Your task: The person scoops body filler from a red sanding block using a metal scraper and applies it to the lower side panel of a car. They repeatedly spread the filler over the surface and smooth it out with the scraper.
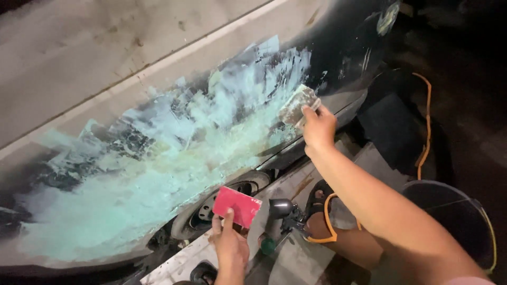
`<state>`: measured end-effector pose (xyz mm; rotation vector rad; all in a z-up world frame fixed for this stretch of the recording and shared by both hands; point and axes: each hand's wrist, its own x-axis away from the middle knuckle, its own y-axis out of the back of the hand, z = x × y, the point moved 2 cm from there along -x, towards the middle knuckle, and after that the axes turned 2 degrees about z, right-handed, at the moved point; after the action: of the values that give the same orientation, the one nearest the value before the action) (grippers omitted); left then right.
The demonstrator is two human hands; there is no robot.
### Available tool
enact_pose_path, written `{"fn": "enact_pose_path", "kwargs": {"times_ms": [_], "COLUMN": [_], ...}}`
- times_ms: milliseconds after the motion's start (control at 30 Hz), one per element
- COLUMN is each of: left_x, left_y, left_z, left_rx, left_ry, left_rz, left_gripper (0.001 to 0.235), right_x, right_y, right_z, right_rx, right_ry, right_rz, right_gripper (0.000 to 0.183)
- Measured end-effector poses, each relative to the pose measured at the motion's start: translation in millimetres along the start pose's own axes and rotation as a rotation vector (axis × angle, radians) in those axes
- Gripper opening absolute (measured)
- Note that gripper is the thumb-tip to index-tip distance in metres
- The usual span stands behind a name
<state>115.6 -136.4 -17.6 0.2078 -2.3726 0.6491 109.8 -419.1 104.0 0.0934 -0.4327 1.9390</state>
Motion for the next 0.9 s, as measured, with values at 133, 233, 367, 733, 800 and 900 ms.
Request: {"fn": "enact_pose_path", "kwargs": {"times_ms": [133,233,367,733,800,900], "left_x": [-11.7,-28.4,-55.2,-33.0,-28.8,-13.6], "left_y": [5.0,14.4,32.3,32.7,32.0,20.8], "left_z": [21.8,34.5,47.6,28.9,26.3,16.7], "left_rx": [0.029,-0.026,-0.019,0.015,0.01,0.016], "left_ry": [0.093,0.156,0.229,0.161,0.171,0.138], "left_rz": [0.033,0.025,0.119,0.18,0.214,0.087], "left_gripper": [0.051,0.03,0.034,0.026,0.027,0.022], "right_x": [18.2,35.0,30.1,2.6,14.0,28.8], "right_y": [-28.0,-40.7,-23.4,9.3,-3.7,-33.1], "right_z": [34.5,55.9,43.9,-10.5,-5.7,-3.4], "right_rx": [0.006,-0.008,-0.015,0.064,0.11,0.194], "right_ry": [-0.035,-0.089,0.12,0.423,0.597,0.708], "right_rz": [0.053,0.062,0.191,0.071,0.082,0.115], "right_gripper": [0.046,0.057,0.059,0.045,0.048,0.051]}}
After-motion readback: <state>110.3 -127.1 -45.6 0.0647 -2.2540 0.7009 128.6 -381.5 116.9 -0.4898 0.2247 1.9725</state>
